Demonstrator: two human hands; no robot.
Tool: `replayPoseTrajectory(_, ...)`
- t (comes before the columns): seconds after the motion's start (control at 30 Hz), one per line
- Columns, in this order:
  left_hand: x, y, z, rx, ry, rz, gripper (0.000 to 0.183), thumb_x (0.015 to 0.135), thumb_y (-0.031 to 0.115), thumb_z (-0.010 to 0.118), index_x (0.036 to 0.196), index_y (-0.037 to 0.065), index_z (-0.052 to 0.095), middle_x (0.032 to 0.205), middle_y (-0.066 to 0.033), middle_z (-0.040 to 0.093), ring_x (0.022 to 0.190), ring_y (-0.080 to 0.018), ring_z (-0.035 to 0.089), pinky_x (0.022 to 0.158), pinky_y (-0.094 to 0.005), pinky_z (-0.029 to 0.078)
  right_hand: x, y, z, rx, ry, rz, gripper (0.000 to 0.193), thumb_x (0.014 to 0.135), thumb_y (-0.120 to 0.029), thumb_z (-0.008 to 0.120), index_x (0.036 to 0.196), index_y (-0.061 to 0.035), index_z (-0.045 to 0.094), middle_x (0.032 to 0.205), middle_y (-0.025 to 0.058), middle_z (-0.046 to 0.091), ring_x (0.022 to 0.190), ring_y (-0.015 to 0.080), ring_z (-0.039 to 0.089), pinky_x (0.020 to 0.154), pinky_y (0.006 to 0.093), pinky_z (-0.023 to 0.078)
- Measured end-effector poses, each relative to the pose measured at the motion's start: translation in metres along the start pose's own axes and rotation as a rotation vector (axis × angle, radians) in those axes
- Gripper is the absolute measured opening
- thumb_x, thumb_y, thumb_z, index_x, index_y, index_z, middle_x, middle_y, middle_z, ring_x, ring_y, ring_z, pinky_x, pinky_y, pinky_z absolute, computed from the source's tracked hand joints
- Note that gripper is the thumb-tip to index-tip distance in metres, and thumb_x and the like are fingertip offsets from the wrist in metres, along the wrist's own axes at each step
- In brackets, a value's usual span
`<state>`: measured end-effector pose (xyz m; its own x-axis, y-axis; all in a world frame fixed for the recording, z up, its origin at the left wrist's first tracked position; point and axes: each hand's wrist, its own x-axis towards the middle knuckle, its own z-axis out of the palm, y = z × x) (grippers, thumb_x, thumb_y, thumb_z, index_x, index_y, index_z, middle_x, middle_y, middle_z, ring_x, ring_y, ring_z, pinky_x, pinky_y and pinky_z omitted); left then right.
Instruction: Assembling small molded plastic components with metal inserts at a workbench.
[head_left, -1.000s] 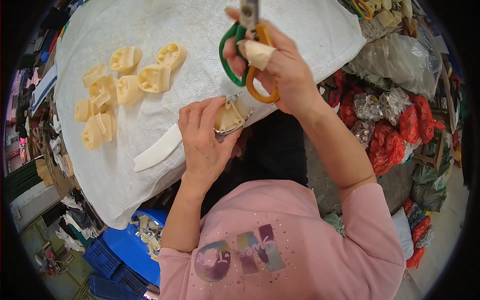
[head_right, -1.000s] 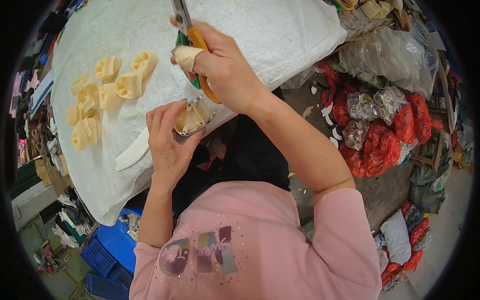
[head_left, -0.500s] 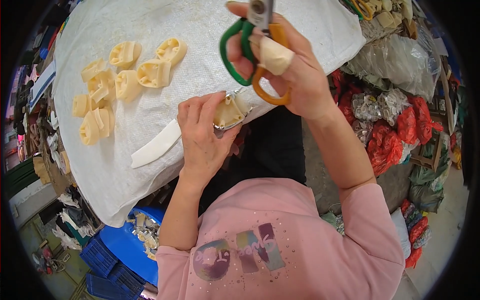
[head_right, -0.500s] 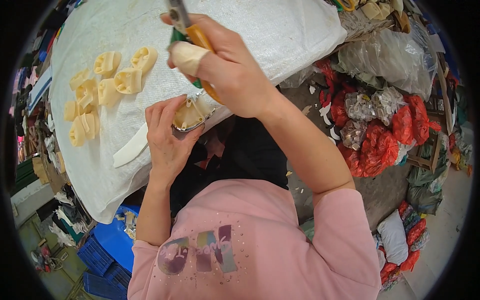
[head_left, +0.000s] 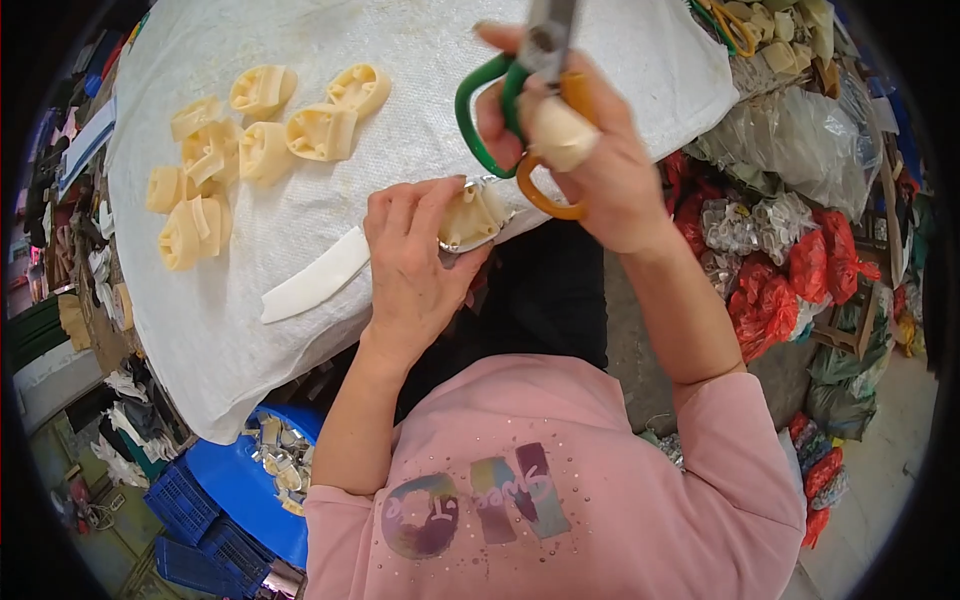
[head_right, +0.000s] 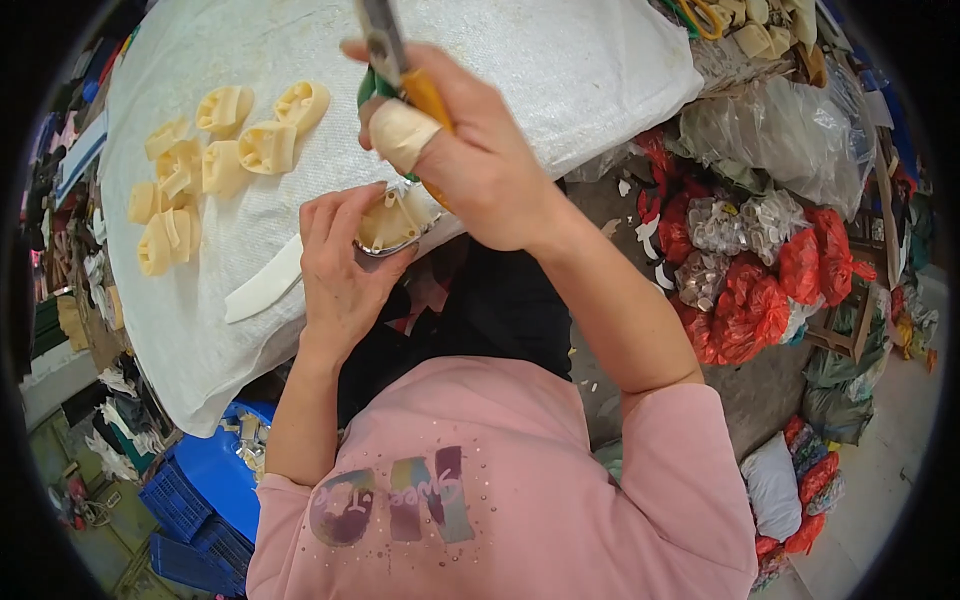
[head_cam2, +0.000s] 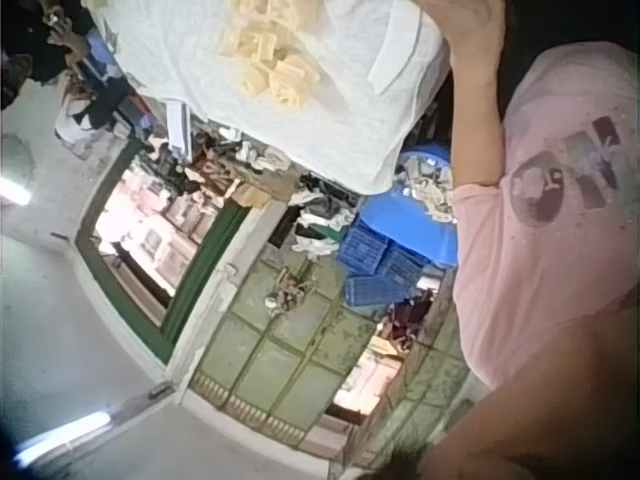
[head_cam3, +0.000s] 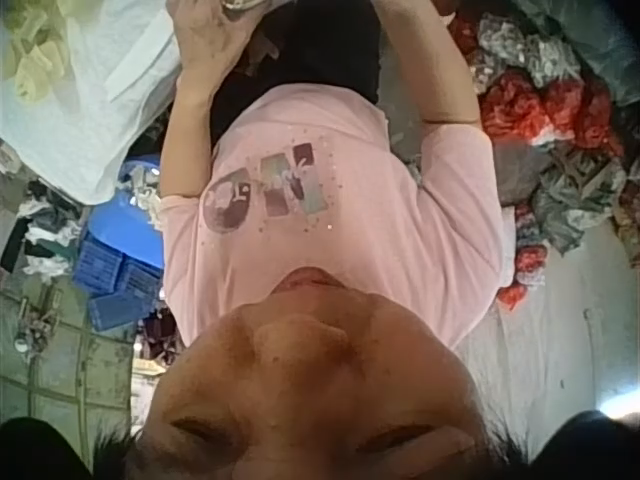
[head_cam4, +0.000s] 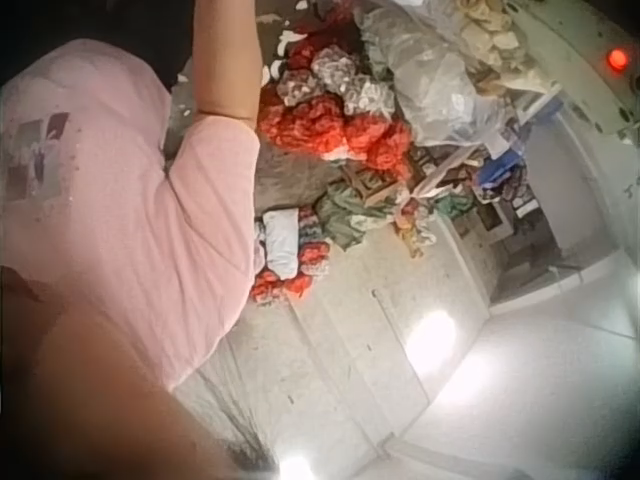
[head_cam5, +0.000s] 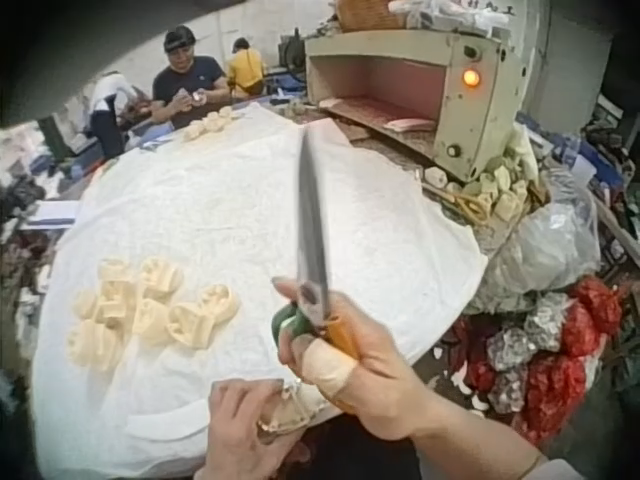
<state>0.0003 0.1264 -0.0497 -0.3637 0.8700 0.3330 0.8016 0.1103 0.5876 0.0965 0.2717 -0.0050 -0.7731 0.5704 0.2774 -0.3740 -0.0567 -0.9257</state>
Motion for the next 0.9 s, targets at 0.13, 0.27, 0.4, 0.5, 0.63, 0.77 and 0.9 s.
replayPoseTrajectory(0.13, 0.0, 0.002, -0.001, 0.016, 0.0, -0.011, 0.057, 0.058, 0.004, 0.077, 0.112, 0.005, 0.058, 0.106, -0.0111, 0.055, 0.1, -0.0301, 0.049, 0.087, -0.0384, 0.042, -0.008, 0.014, -0.019, 0.071, -0.001, 0.155, 0.043, 0.088, -0.013, 0.049, 0.128, 0.0018, 0.044, 0.083, 0.0032, 0.052, 0.07, 0.0077, 0.045, 0.063, 0.0237, 0.04)
replayPoseTrajectory(0.27, -0.001, 0.001, 0.001, -0.001, 0.011, -0.05, 0.058, 0.058, 0.005, 0.077, 0.113, 0.005, 0.059, 0.106, -0.0132, 0.05, 0.1, -0.0301, 0.049, 0.087, -0.0375, 0.043, -0.007, 0.001, -0.014, 0.074, 0.006, 0.017, 0.043, 0.088, -0.013, 0.049, 0.129, 0.0016, 0.043, 0.083, 0.0032, 0.052, 0.069, 0.0075, 0.045, 0.062, 0.0231, 0.039)
replayPoseTrajectory(0.4, 0.001, 0.002, 0.0, 0.019, 0.008, -0.056, 0.059, 0.057, 0.005, 0.078, 0.113, 0.005, 0.059, 0.105, -0.0136, 0.048, 0.101, -0.0294, 0.049, 0.087, -0.037, 0.043, -0.007, 0.017, -0.009, -0.113, 0.021, 0.03, 0.043, 0.087, -0.013, 0.05, 0.127, 0.0009, 0.044, 0.083, 0.0025, 0.052, 0.069, 0.0071, 0.045, 0.063, 0.0226, 0.039)
replayPoseTrajectory(0.5, 0.0, 0.002, -0.002, 0.04, -0.015, -0.046, 0.059, 0.057, 0.004, 0.078, 0.113, 0.006, 0.059, 0.106, -0.0141, 0.048, 0.1, -0.0297, 0.05, 0.086, -0.0365, 0.043, -0.007, 0.013, -0.019, -0.039, 0.049, 0.137, 0.042, 0.088, -0.015, 0.05, 0.126, 0.0015, 0.046, 0.08, 0.0018, 0.051, 0.068, 0.0074, 0.045, 0.063, 0.0228, 0.04)
replayPoseTrajectory(0.63, -0.001, 0.001, -0.007, -0.184, -0.046, -0.151, 0.057, 0.059, 0.0, 0.076, 0.113, 0.003, 0.058, 0.11, -0.0116, 0.049, 0.105, -0.0243, 0.051, 0.092, -0.0331, 0.042, -0.012, 0.013, -0.025, -0.016, 0.044, 0.137, 0.045, 0.092, -0.017, 0.046, 0.133, 0.0018, 0.037, 0.083, 0.0072, 0.051, 0.072, 0.012, 0.047, 0.066, 0.0264, 0.041)
replayPoseTrajectory(0.77, -0.002, -0.006, -0.012, -0.512, -0.028, -0.226, 0.057, 0.062, -0.002, 0.073, 0.117, 0.0, 0.056, 0.116, -0.0087, 0.049, 0.11, -0.0186, 0.05, 0.097, -0.0307, 0.04, -0.019, 0.017, -0.029, 0.242, 0.245, 0.161, 0.045, 0.09, -0.014, 0.047, 0.13, 0.004, 0.037, 0.082, 0.0051, 0.055, 0.07, 0.0095, 0.052, 0.063, 0.0232, 0.043)
replayPoseTrajectory(0.9, -0.005, -0.006, -0.011, -0.362, 0.071, -0.205, 0.057, 0.06, 0.002, 0.074, 0.114, 0.002, 0.058, 0.111, -0.013, 0.056, 0.107, -0.0239, 0.053, 0.091, -0.0332, 0.044, -0.021, 0.022, -0.032, 0.258, 0.22, 0.122, 0.045, 0.09, -0.013, 0.046, 0.13, 0.0036, 0.036, 0.083, 0.0061, 0.055, 0.07, 0.0093, 0.052, 0.062, 0.0227, 0.043)
